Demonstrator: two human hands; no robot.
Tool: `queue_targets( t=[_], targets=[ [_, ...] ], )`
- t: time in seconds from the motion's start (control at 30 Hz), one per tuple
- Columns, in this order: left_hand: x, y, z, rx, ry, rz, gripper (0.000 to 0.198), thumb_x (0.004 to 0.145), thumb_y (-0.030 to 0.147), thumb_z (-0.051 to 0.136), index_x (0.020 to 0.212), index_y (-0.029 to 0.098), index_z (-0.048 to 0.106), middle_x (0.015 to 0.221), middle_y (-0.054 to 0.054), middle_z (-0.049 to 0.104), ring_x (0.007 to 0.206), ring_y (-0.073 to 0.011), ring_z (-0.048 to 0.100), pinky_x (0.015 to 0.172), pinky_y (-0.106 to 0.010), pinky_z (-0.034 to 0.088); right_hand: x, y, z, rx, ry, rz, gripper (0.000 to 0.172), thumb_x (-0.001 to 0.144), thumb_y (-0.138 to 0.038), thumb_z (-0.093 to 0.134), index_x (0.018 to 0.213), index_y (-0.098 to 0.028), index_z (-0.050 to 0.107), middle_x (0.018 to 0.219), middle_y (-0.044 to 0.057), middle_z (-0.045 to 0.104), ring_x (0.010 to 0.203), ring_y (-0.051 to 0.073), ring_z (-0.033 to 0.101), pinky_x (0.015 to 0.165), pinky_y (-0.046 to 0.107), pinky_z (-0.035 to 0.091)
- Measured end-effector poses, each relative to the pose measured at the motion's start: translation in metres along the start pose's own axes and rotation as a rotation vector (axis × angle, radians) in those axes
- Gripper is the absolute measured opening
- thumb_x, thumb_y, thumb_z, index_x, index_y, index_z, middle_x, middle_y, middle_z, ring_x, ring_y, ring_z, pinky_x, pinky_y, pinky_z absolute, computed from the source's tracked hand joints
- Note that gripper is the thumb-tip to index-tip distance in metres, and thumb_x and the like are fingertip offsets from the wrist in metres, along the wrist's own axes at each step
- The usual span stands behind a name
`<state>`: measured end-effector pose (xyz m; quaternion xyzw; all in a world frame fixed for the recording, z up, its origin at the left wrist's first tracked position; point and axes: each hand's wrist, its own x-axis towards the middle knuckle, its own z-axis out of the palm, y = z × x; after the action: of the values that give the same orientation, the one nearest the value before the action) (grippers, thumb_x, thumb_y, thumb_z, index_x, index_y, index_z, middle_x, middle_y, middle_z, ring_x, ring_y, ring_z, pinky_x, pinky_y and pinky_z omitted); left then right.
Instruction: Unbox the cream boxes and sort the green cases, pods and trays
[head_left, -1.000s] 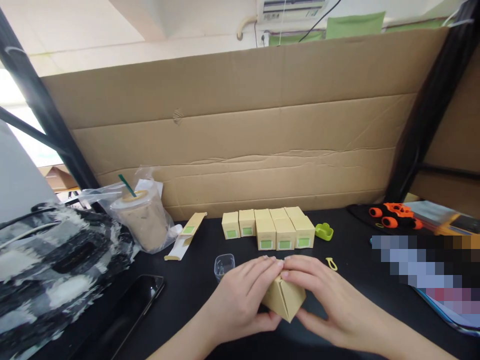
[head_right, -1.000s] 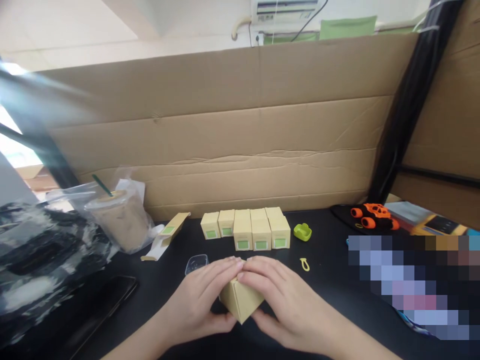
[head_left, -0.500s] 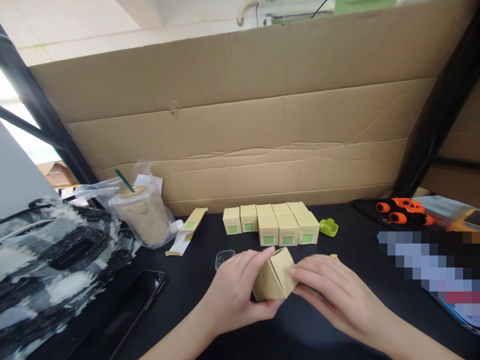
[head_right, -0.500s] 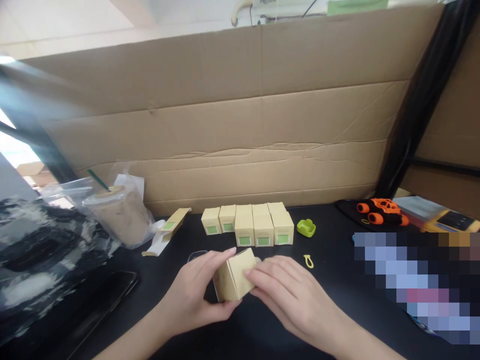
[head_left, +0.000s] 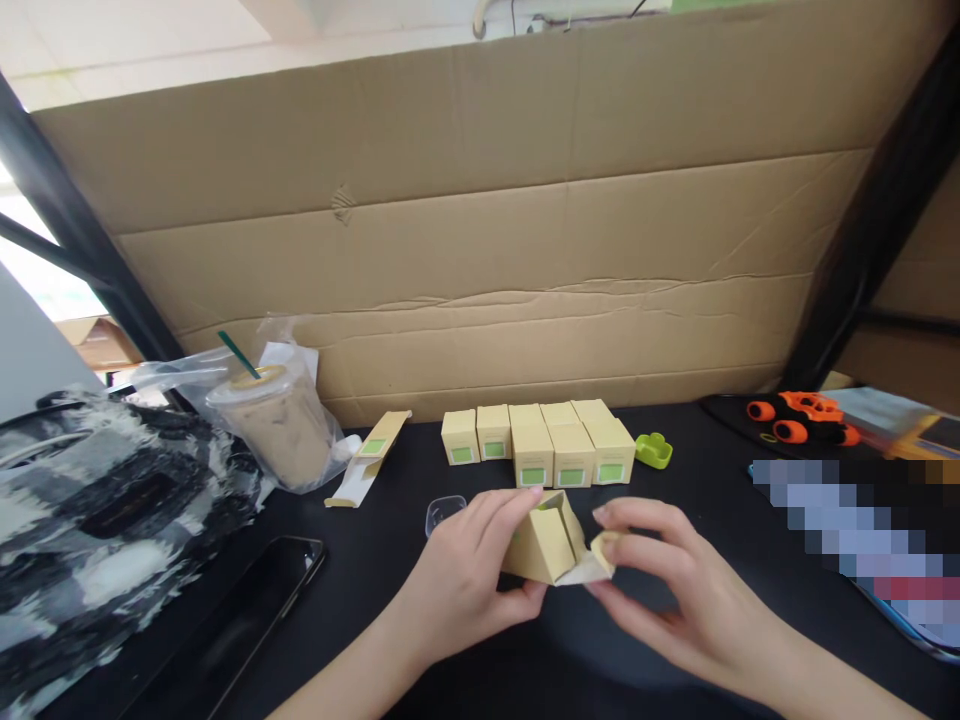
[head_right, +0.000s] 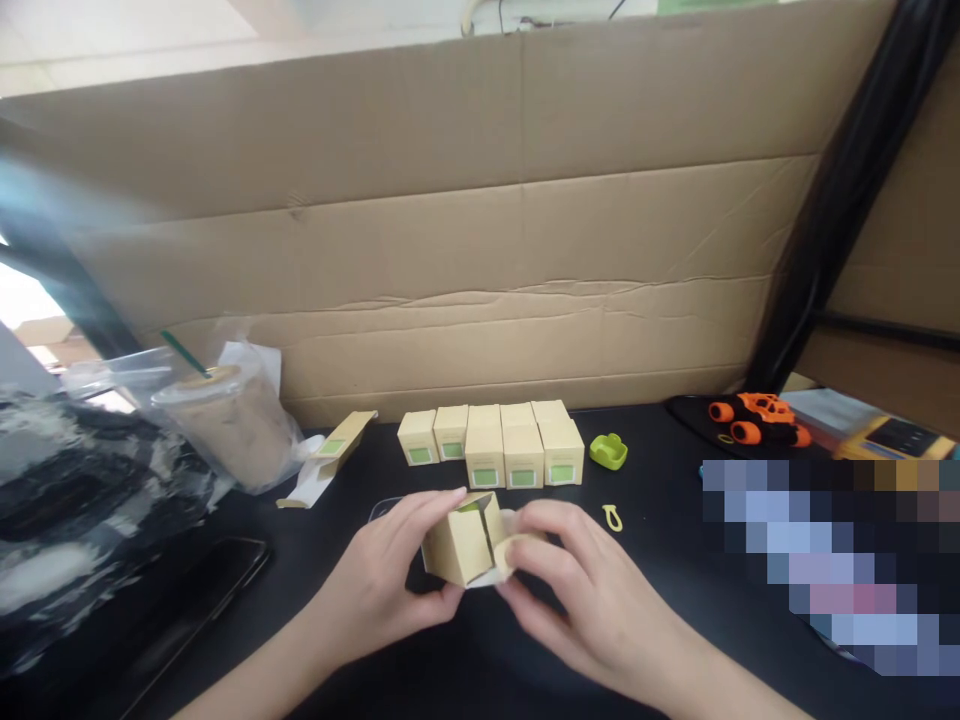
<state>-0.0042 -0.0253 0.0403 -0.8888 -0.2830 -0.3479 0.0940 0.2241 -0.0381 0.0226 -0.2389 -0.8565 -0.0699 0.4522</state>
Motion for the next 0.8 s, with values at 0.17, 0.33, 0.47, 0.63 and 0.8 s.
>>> queue_targets(
  t=[0.17,0.33,0.47,0.63,0.8],
  targets=[
    [-0.003,-0.001,0.002,0.043,-0.007,-0.018,0.057,0.069,0.012,0.057,0.123,0.020,0.042,0.108,-0.010,0.060,0.101,-0.0236,0.061,0.078,-0.036,0.057,0.003,-0.009,-0.005,0.190,-0.177,-0.056,0.015,0.090,-0.022,0.050,0.105,-0.021,0.048,0.080,0.003,0.067,0.069,0.015,0.065,0.062,0.025,0.053],
    [-0.004,-0.001,0.004,0.142,-0.028,0.096,0.022,0.079,0.016,0.055,0.101,0.019,0.053,0.111,-0.012,0.058,0.106,-0.0257,0.059,0.078,-0.038,0.057,0.003,-0.005,0.001,-0.031,-0.148,0.036,0.018,0.094,-0.018,0.044,0.110,-0.020,0.052,0.079,0.002,0.066,0.058,0.013,0.061,0.051,0.024,0.045],
    [-0.003,0.002,0.002,0.206,-0.087,0.177,0.016,0.080,0.021,0.059,0.095,0.016,0.055,0.112,-0.015,0.060,0.109,-0.0285,0.059,0.086,-0.041,0.056,0.004,-0.002,0.003,-0.251,-0.125,-0.002,0.014,0.094,-0.028,0.047,0.101,-0.020,0.057,0.077,0.002,0.065,0.053,0.014,0.059,0.048,0.027,0.042],
    [0.000,0.004,-0.001,0.233,-0.070,0.182,0.008,0.081,0.021,0.055,0.088,0.018,0.054,0.109,-0.014,0.063,0.109,-0.0262,0.060,0.086,-0.041,0.056,0.004,0.003,0.002,-0.330,-0.076,0.078,0.015,0.094,-0.022,0.045,0.087,-0.019,0.059,0.078,0.003,0.063,0.058,0.014,0.061,0.053,0.026,0.045],
    [0.002,0.007,-0.002,0.260,-0.020,0.218,0.005,0.079,0.017,0.055,0.084,0.018,0.053,0.106,-0.014,0.065,0.109,-0.0256,0.060,0.089,-0.041,0.056,0.004,0.006,0.003,-0.373,-0.047,-0.022,0.020,0.092,-0.017,0.046,0.103,-0.020,0.062,0.102,0.012,0.063,0.092,0.024,0.064,0.072,0.035,0.054]
  ],
)
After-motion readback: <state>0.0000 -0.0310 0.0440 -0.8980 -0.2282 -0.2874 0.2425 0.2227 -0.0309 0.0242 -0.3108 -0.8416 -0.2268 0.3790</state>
